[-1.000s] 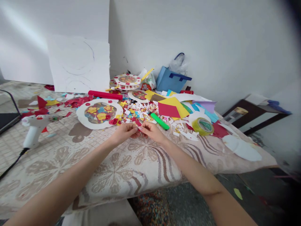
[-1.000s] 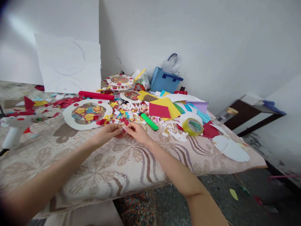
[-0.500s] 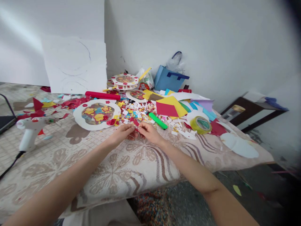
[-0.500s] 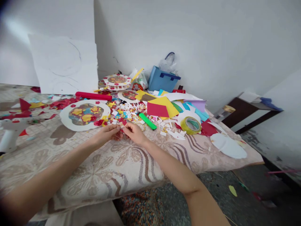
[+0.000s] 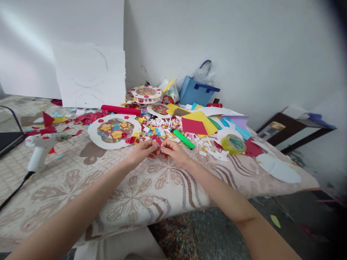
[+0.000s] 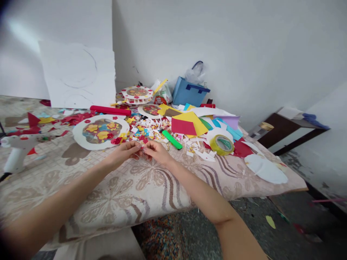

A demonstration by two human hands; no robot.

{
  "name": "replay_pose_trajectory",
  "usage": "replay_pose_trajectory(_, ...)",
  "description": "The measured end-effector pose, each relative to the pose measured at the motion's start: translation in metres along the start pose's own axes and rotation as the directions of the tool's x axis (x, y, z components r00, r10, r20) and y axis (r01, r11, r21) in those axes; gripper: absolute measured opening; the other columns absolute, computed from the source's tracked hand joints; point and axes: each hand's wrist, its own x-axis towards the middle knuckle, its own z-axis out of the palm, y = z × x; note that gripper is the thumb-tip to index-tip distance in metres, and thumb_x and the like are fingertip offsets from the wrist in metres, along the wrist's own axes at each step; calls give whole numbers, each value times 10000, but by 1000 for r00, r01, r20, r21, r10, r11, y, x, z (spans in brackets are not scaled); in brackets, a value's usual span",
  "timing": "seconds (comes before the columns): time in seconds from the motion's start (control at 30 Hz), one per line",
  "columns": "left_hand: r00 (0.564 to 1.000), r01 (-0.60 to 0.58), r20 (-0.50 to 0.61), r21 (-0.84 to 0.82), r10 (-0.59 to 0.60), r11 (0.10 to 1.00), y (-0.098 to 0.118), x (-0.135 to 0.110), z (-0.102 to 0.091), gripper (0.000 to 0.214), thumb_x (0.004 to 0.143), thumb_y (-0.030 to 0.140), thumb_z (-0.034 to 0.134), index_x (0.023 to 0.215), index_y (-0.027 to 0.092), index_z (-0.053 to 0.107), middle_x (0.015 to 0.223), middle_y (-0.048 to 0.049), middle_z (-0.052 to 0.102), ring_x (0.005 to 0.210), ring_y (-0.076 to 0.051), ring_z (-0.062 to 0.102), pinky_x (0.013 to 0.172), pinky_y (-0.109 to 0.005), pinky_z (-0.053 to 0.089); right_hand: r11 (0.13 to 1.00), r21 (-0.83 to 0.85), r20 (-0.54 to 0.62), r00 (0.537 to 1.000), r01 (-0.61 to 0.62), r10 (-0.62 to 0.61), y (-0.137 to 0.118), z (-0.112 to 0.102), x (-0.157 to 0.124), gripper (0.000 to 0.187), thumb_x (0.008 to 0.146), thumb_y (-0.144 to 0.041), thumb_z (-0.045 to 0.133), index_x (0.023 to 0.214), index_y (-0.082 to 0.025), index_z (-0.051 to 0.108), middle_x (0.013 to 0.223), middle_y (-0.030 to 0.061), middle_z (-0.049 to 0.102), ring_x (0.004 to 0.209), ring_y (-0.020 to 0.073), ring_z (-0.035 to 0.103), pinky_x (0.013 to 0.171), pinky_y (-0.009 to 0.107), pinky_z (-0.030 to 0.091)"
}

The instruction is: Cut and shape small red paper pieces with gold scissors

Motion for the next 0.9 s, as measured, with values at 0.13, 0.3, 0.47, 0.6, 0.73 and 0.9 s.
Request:
replay_pose_trajectory(0.13,1000,12,-25,22,-12,1000,0,1,0,341,778,493,571,720,157,558,701,-14,635,643,-118,571,625,-251,440,1000,-14,-16,1000,11,-11,4,-1,2,166,790,-310,584,740,-179,494,587,-43,534,492,87,489,476,209,398)
replay_pose_trajectory(0.3,998,-48,-25,33,49,998,-1,1,-1,326,742,471,623,684,158,553,640,2,612,601,-111,551,603,-248,424,1000,-26,17,1000,10,-10,7,-1,2,188,796,-323,583,728,-179,484,551,-51,520,467,84,479,476,212,392)
replay_pose_trajectory(0.47,996,-78,-35,-3,78,997,-4,3,-2,327,730,457,643,648,159,536,607,5,610,577,-109,552,609,-258,427,999,-43,46,999,27,-25,4,0,1,215,802,-360,592,748,-182,484,563,-47,523,485,89,487,478,212,390)
replay_pose_trajectory(0.6,998,-23,-59,-136,15,990,-4,3,-4,315,749,458,633,723,151,566,710,-28,655,658,-129,602,655,-275,451,999,-35,3,999,38,-38,1,-1,1,243,794,-390,607,760,-183,483,577,-46,517,495,90,487,483,214,400)
replay_pose_trajectory(0.73,1000,-10,-11,-205,8,979,-1,3,-5,286,736,413,669,788,140,602,779,-40,670,721,-131,618,689,-269,457,997,-41,-44,997,58,-60,1,-2,1,253,793,-393,608,748,-186,472,561,-52,507,480,87,478,476,213,396)
replay_pose_trajectory(0.9,999,-34,-2,-174,34,984,-1,3,-7,258,725,379,686,818,155,599,786,-25,673,734,-128,617,719,-276,463,998,-44,-48,998,43,-45,4,-4,2,207,797,-359,594,774,-187,481,575,-50,515,485,88,482,474,212,399)
